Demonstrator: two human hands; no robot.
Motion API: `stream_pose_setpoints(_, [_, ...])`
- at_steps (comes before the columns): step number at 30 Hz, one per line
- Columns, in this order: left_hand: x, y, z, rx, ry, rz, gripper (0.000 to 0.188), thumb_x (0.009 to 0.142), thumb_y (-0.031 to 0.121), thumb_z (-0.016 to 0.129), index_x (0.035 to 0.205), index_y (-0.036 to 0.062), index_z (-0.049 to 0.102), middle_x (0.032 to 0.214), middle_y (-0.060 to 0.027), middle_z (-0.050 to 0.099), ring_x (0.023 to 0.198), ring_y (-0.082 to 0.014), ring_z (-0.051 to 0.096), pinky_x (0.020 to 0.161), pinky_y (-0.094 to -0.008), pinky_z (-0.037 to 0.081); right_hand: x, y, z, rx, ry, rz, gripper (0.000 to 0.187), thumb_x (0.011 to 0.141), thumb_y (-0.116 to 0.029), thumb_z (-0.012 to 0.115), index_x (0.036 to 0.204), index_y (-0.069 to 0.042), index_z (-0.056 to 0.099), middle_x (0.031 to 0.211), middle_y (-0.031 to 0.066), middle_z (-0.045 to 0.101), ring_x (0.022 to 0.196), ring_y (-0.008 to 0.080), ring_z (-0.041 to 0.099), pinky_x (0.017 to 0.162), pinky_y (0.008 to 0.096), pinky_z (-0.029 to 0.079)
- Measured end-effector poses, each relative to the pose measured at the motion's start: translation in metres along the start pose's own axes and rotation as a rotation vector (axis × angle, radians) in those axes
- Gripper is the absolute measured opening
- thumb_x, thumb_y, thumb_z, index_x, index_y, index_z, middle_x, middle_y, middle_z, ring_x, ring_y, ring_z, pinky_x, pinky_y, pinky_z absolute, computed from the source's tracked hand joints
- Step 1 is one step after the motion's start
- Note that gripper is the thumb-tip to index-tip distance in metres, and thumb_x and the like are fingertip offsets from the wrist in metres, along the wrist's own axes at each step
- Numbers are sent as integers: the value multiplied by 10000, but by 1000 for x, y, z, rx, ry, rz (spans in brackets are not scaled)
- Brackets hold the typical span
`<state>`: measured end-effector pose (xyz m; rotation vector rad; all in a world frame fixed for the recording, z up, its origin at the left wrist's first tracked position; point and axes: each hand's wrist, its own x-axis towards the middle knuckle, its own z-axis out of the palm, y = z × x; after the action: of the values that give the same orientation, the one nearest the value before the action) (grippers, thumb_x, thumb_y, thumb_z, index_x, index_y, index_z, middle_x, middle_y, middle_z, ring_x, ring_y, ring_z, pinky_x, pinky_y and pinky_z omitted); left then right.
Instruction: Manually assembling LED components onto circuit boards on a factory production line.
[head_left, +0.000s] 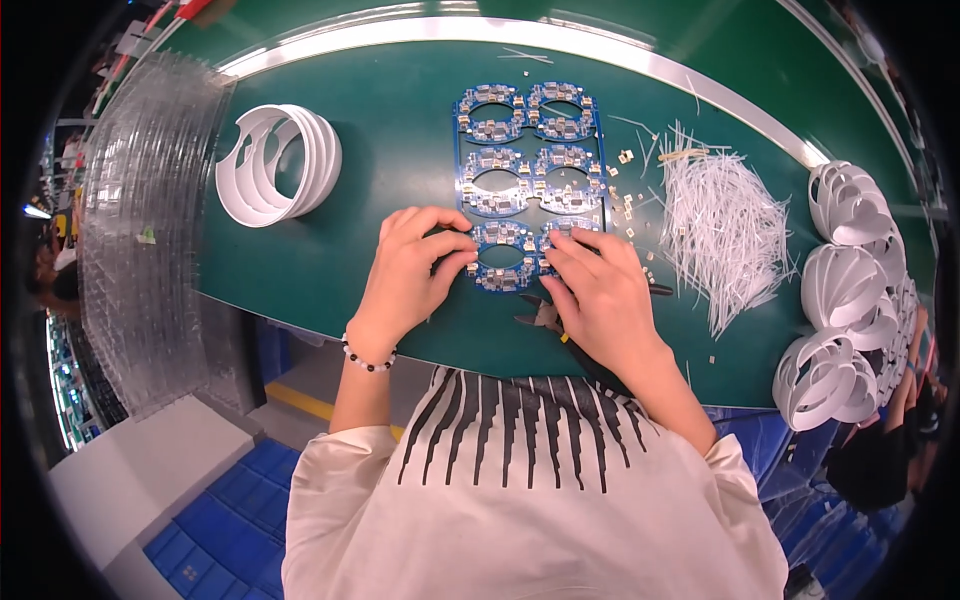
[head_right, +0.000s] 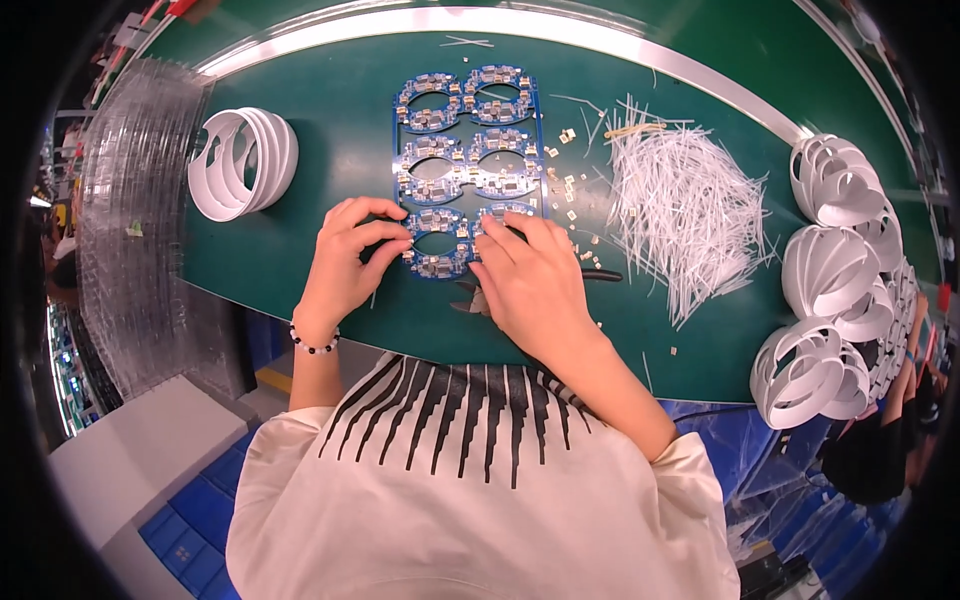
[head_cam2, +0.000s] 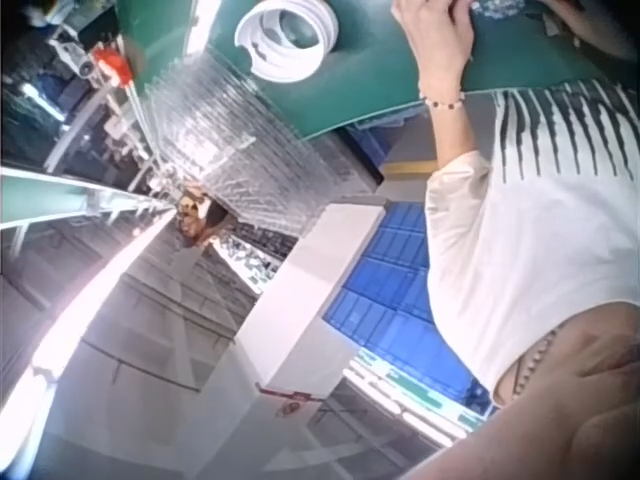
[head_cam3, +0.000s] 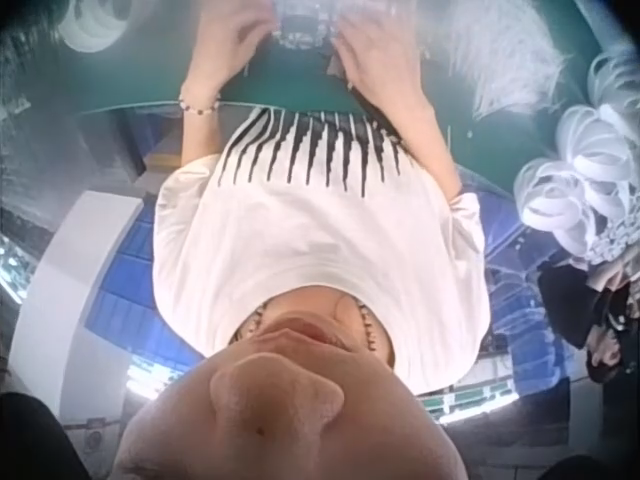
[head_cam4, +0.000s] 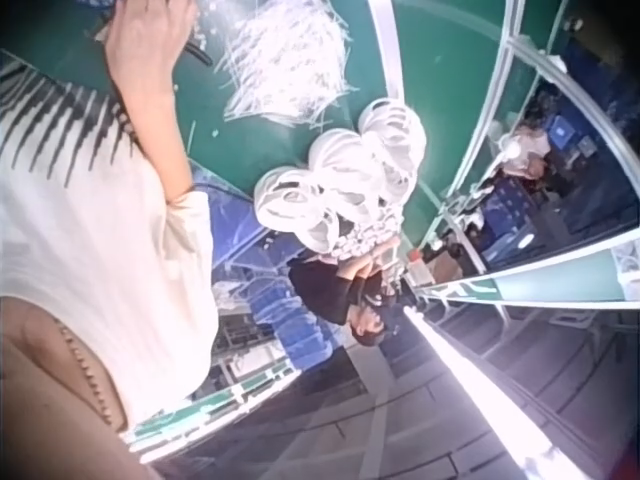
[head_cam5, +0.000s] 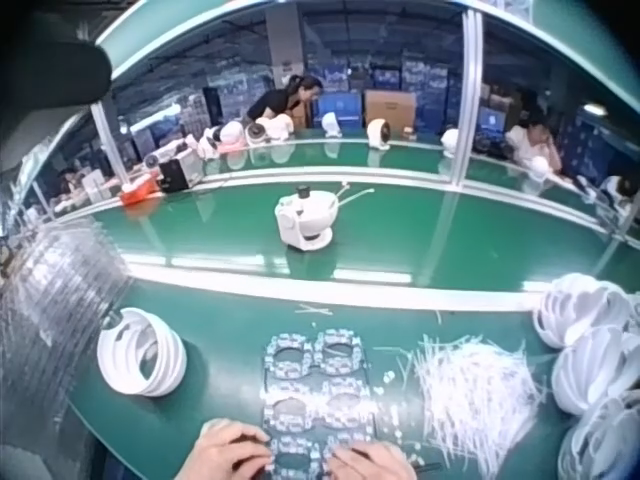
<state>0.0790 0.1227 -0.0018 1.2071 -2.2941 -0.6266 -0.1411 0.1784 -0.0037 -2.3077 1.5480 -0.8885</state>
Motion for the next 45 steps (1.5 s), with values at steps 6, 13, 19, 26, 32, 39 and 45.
stream_pose_setpoints(6, [4,9,-6,-192,82,-33,99,733,-8,680,816,22,635,917,-56,653,813,-241,632,743,-338,500,2,0,2,-12,3,9,220,758,-139,685,916,10,646,1042,136,652,992,277,567,846,393,436])
stream_pose_setpoints(13, [29,40,17,-296,331,164,80,733,27,712,802,51,678,792,-47,701,750,-185,677,892,-393,480,-10,3,-16,73,156,46,145,790,-63,627,926,-28,663,1036,93,671,988,300,600,905,429,439])
stream_pose_setpoints(19, [37,31,18,-232,79,190,104,744,3,674,839,43,685,901,-70,696,893,-254,652,865,-398,494,-26,16,-27,-3,250,101,181,739,-49,684,918,-46,656,1009,79,661,956,279,598,889,426,437])
stream_pose_setpoints(26, [6,20,2,-53,-99,60,132,683,25,721,806,33,672,975,-39,621,969,-258,568,819,-377,478,-20,21,-25,-27,116,73,204,728,-7,679,930,-27,663,1048,90,661,1014,292,588,891,402,442])
stream_pose_setpoints(32, [8,26,5,21,-101,84,127,690,24,714,805,38,663,972,-42,594,930,-262,553,805,-370,462,-19,23,-22,-56,95,89,234,720,7,686,951,-25,667,1013,87,678,1038,303,586,895,405,441])
stream_pose_setpoints(39, [7,34,8,46,-81,87,141,684,26,726,810,31,662,983,-65,599,923,-272,568,768,-369,474,-20,30,-21,-26,115,89,236,721,28,678,950,-28,668,970,90,688,1020,305,604,876,386,457])
stream_pose_setpoints(45, [4,36,17,32,-56,16,101,695,33,716,758,21,638,996,-64,585,948,-287,535,789,-369,459,-24,33,-16,98,196,195,281,715,57,661,984,-24,650,962,91,694,928,273,641,756,328,510])
